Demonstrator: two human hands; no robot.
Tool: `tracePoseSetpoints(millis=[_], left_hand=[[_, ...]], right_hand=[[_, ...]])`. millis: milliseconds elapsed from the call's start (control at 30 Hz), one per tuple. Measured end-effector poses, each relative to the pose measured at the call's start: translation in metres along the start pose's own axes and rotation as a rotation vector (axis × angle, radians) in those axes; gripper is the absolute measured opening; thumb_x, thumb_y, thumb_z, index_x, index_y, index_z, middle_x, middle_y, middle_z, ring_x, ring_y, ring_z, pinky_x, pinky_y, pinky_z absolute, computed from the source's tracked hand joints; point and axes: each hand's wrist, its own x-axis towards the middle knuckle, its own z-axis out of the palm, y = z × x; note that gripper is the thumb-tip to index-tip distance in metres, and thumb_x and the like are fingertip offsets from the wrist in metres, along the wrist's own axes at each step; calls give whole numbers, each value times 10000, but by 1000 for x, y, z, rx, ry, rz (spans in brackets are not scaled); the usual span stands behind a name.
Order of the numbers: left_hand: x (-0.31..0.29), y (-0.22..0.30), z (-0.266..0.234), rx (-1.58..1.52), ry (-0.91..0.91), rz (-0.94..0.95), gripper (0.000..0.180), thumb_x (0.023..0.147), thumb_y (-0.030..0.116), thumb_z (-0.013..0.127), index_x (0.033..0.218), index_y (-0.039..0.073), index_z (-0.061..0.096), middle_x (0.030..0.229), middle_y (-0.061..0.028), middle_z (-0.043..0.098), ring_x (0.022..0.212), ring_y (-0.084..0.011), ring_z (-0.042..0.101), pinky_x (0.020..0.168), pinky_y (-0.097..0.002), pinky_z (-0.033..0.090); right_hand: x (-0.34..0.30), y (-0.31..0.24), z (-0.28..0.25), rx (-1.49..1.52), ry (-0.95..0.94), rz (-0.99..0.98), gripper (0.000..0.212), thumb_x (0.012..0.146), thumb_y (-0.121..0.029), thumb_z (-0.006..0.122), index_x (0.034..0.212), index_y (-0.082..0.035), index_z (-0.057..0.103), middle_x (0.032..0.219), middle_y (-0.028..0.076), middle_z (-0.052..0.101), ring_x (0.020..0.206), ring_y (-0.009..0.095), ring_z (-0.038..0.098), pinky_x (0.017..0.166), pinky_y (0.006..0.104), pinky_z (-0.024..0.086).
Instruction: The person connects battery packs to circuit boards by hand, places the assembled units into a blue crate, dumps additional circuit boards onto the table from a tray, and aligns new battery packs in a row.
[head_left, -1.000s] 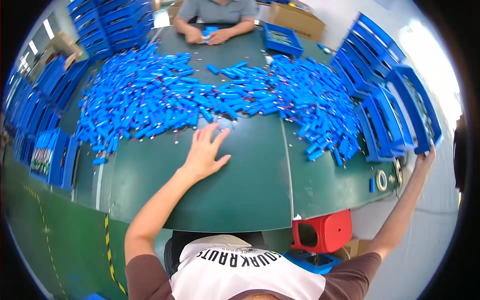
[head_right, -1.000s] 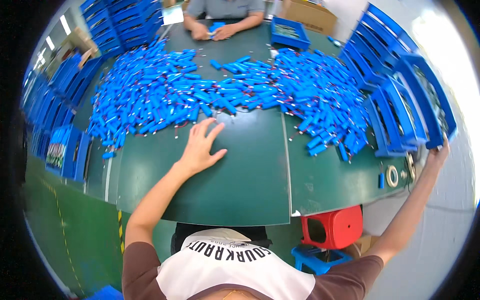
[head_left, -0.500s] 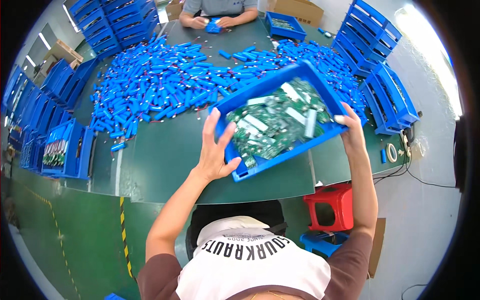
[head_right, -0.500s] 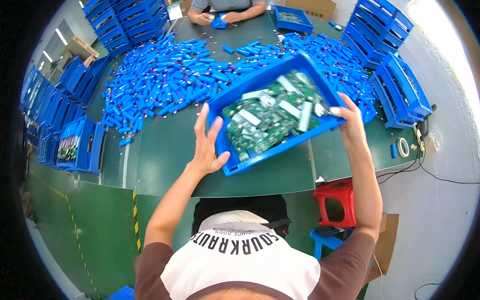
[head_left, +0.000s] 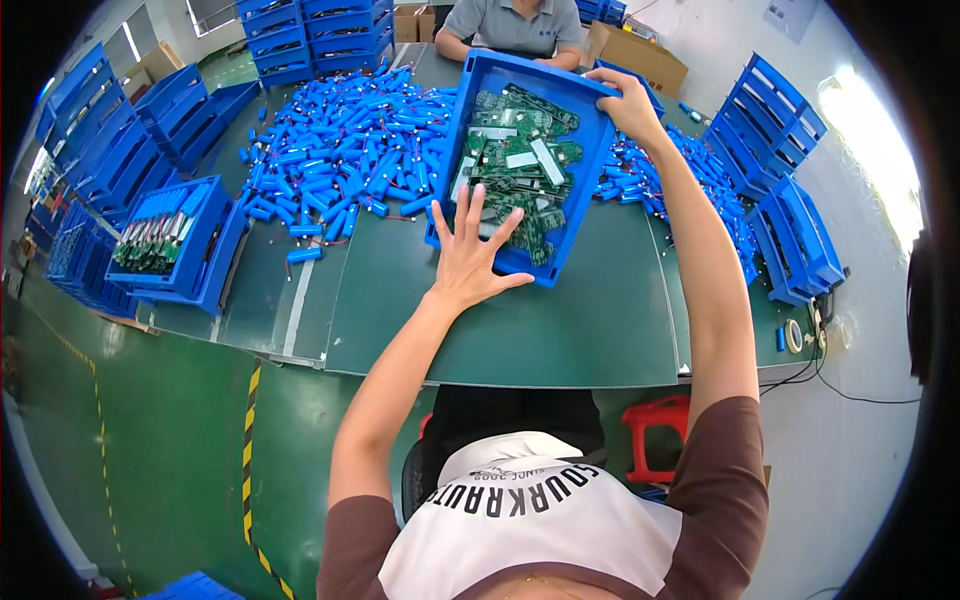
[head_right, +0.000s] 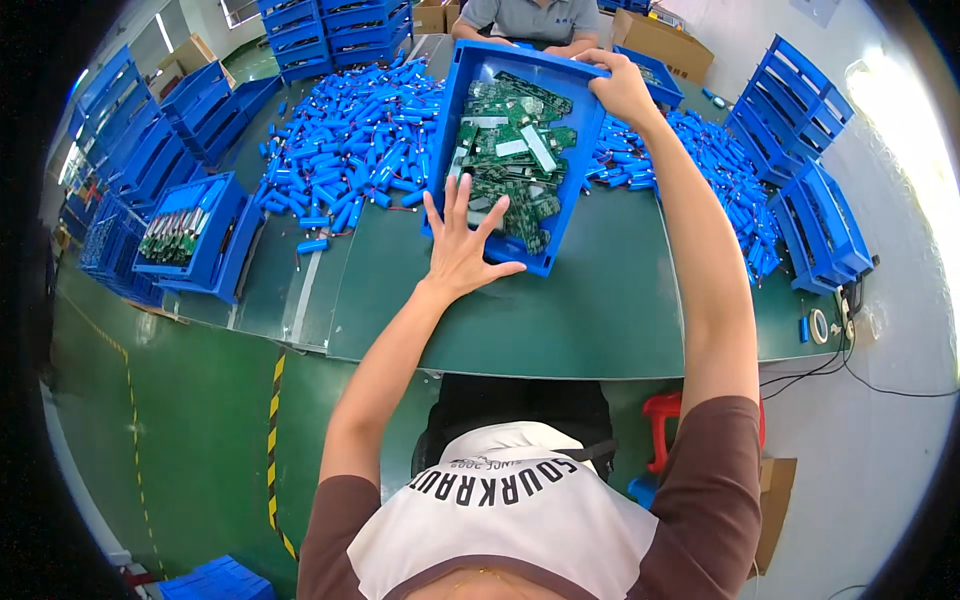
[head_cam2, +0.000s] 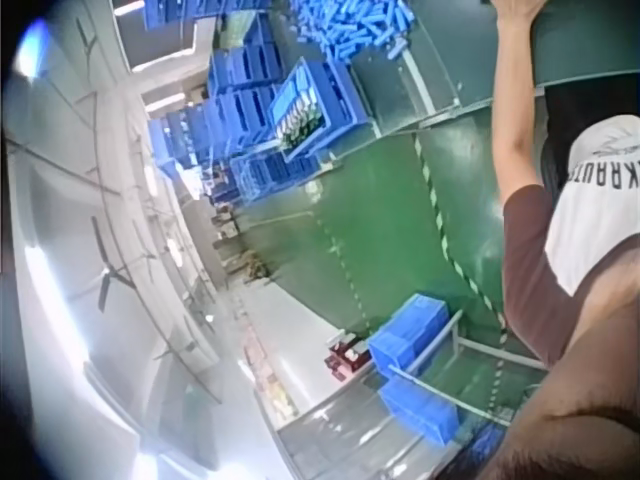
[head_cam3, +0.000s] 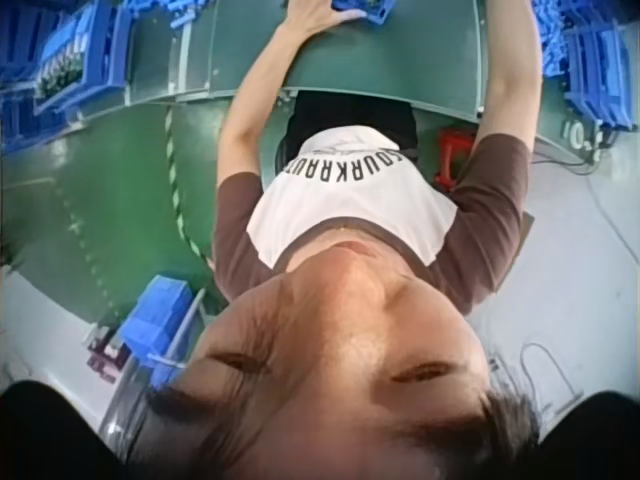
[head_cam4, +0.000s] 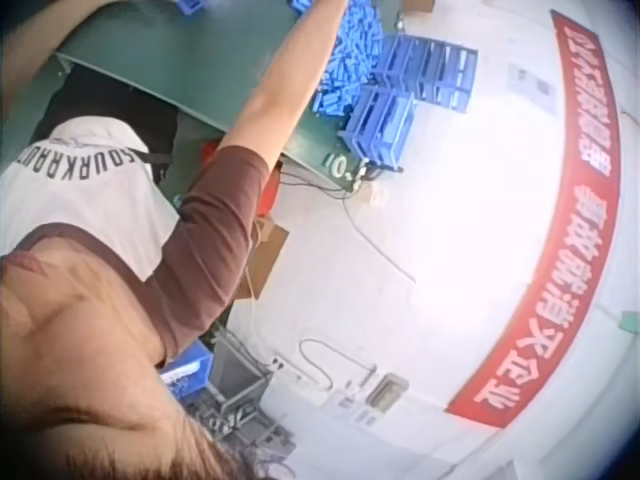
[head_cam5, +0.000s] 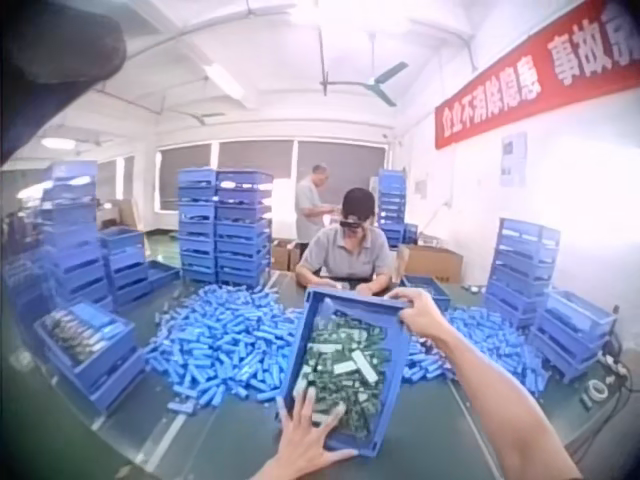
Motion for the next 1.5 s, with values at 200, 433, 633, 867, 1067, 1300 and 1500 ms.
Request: tracePoseSetpoints(millis=[200,433,633,867,1067,1300,1500], left_hand=[[0,-4,15,45,-88,95,999,710,693,750,1573,432,319,1692,-159,75,1569,-359,42,1139,-770,6],[-1,7,18,97,-132,202,973,725,663,748,1567,397,339,1695,-89,143,1566,-313,104,1185,-693,76],[-6,10,21,201,-183,253,735,809,609,692,1476,365,504,1618,-19,366,1477,-269,322,1152,-581,252],[1,24,18,162,-288,382,636,881,510,672,1452,272,522,1550,-101,443,1451,-263,375,1171,-522,288],[-16,45,-21,-197,-294,147,645,899,406,725,1437,116,520,1530,-132,445,1454,-309,377,1186,-498,294],[-87,50,-87,140,-92,-709,648,901,314,743,1419,16,492,1380,-249,506,1271,-434,457,1035,-497,397],[-84,63,-70,-294,-86,-588,588,983,200,659,1481,0,417,1418,-268,506,1327,-439,470,1114,-481,387]], right_hand=[[-1,-28,-5,-24,-12,-123,422,797,89,542,1181,-9,685,956,67,725,892,134,649,822,273,518],[-47,-58,-8,-22,162,-240,381,814,118,522,1149,15,672,1019,130,737,998,186,688,929,292,513],[-113,-96,-10,-183,268,-635,527,601,147,490,1085,34,665,1101,203,694,1061,362,675,988,427,503],[-147,-75,-14,-270,401,-887,405,725,102,575,1126,41,588,1030,282,690,900,420,686,905,568,527],[-137,-69,-18,-62,1166,-605,267,945,62,565,1210,69,530,1177,260,650,1000,330,667,879,402,577],[-150,-119,26,1011,532,386,522,894,-53,633,1389,26,487,1241,138,613,1126,246,607,963,398,520],[-162,-172,121,1442,181,693,526,916,-34,599,1418,-7,444,1293,128,596,1149,255,610,995,408,503]])
